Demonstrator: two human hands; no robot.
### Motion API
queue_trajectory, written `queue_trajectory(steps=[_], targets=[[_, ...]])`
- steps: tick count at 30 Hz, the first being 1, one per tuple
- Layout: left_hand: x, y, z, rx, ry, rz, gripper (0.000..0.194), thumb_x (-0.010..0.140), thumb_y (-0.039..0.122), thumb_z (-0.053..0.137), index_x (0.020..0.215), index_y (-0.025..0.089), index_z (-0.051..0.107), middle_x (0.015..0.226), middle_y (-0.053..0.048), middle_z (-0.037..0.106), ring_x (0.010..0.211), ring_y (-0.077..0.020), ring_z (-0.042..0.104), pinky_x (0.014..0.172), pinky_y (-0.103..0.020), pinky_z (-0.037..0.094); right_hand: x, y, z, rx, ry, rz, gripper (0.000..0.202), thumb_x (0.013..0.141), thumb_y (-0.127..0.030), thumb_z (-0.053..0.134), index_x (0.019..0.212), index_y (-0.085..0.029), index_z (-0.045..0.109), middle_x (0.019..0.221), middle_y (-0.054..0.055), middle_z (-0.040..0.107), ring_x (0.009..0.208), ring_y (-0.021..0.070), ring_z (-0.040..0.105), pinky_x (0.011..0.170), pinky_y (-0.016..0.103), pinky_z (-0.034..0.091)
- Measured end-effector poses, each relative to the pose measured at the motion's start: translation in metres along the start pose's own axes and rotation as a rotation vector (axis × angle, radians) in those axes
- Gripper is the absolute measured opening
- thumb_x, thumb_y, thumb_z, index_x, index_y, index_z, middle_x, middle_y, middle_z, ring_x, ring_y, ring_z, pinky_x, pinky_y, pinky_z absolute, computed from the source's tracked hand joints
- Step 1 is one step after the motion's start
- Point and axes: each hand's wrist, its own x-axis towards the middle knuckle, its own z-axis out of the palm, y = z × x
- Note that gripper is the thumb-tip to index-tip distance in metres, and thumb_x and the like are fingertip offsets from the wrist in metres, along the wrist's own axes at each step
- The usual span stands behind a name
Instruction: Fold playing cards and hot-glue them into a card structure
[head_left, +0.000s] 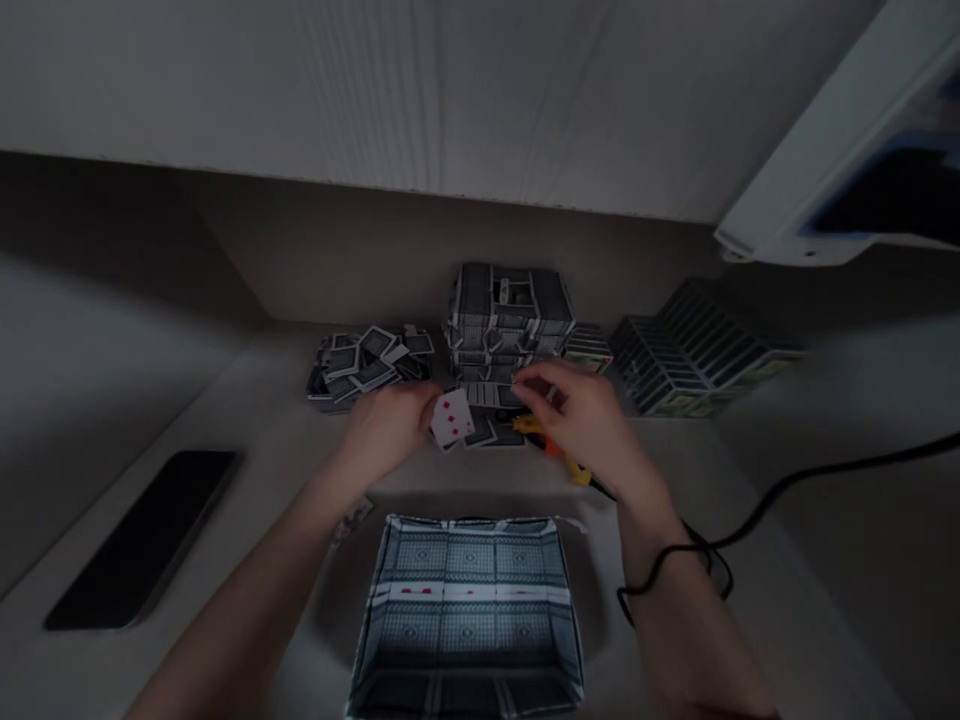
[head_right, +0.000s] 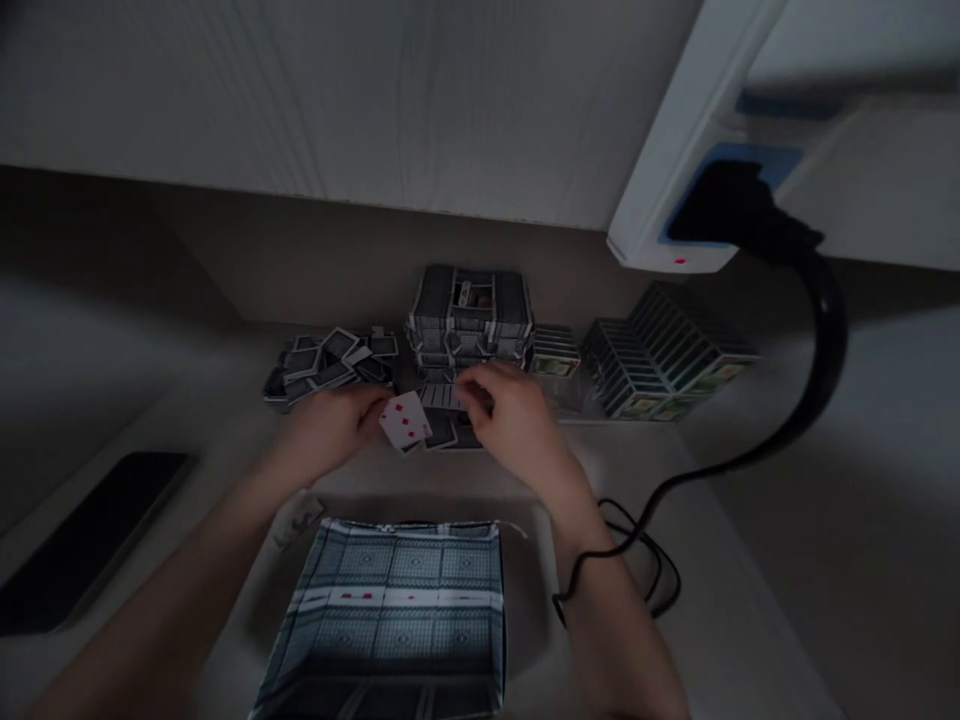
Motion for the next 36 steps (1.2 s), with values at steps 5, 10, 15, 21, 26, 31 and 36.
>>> queue_trajectory(steps=[5, 10, 15, 21, 26, 31, 36], targets=[[-0.004, 0.009, -0.009, -0.436, 0.06, 0.158, 0.024, 0.085, 0.024, 0.04, 0.094, 0.02, 0.062, 0.092, -0.001, 0.067, 0.082, -0.0139, 0.06, 0.074, -0.025, 0.046, 0.0, -0.005, 0.013, 0.216, -0.268, 0.099, 0.02, 0.076, -0.036, 0.057, 0.084, -0.018, 0.064, 0.071, 0.0, 0.063, 0.059, 0.0105, 0.053, 0.052, 0.022, 0.037], [-0.012, 0.016, -0.018, -0.53, 0.116, 0.227, 0.038, 0.079, 0.039, 0.051, 0.113, 0.022, 0.053, 0.107, -0.005, 0.06, 0.096, -0.0182, 0.055, 0.083, -0.032, 0.045, 0.001, -0.011, 0.012, 0.45, -0.309, 0.226, 0.021, 0.076, -0.035, 0.056, 0.069, -0.016, 0.059, 0.062, -0.002, 0.059, 0.056, 0.0094, 0.051, 0.051, 0.021, 0.038], [-0.019, 0.019, -0.02, -0.427, 0.059, 0.356, 0.104, 0.051, 0.051, 0.073, 0.137, 0.026, 0.02, 0.133, -0.009, 0.037, 0.121, -0.0306, 0.033, 0.098, -0.047, 0.033, 0.004, -0.011, 0.01, 0.632, -0.225, 0.322, 0.016, 0.075, -0.032, 0.056, 0.075, -0.016, 0.058, 0.07, 0.001, 0.062, 0.061, 0.0106, 0.055, 0.056, 0.022, 0.043], [-0.019, 0.021, -0.02, -0.419, 0.11, 0.324, 0.094, 0.059, 0.05, 0.069, 0.136, 0.025, 0.021, 0.132, -0.009, 0.039, 0.12, -0.0279, 0.036, 0.098, -0.042, 0.035, 0.005, -0.006, 0.015, 0.688, -0.181, 0.326, 0.018, 0.075, -0.032, 0.057, 0.084, -0.016, 0.058, 0.075, 0.002, 0.062, 0.066, 0.012, 0.057, 0.057, 0.024, 0.045], [-0.017, 0.015, -0.021, -0.409, 0.198, 0.276, 0.085, 0.062, 0.052, 0.066, 0.133, 0.025, 0.028, 0.131, -0.008, 0.043, 0.119, -0.0263, 0.039, 0.099, -0.042, 0.034, 0.0, -0.003, 0.002, 0.67, -0.225, 0.219, 0.07, 0.059, -0.031, 0.073, 0.121, -0.025, 0.043, 0.114, 0.007, 0.054, 0.081, 0.0143, 0.057, 0.065, 0.027, 0.05], [-0.016, 0.013, -0.02, -0.448, 0.238, 0.278, 0.07, 0.063, 0.048, 0.067, 0.125, 0.023, 0.043, 0.121, -0.008, 0.052, 0.109, -0.0235, 0.05, 0.094, -0.039, 0.042, -0.005, -0.003, 0.0, 0.466, -0.305, 0.064, 0.09, 0.051, -0.035, 0.078, 0.13, -0.029, 0.035, 0.128, 0.008, 0.044, 0.099, 0.0202, 0.053, 0.072, 0.031, 0.051], [-0.016, 0.015, -0.021, -0.662, 0.166, 0.29, 0.049, 0.068, 0.04, 0.066, 0.112, 0.022, 0.056, 0.109, -0.006, 0.056, 0.091, -0.0175, 0.058, 0.074, -0.031, 0.054, -0.005, -0.006, 0.004, 0.424, -0.279, 0.023, 0.062, 0.059, -0.036, 0.074, 0.116, -0.024, 0.052, 0.108, 0.006, 0.058, 0.085, 0.0167, 0.058, 0.069, 0.029, 0.051]])
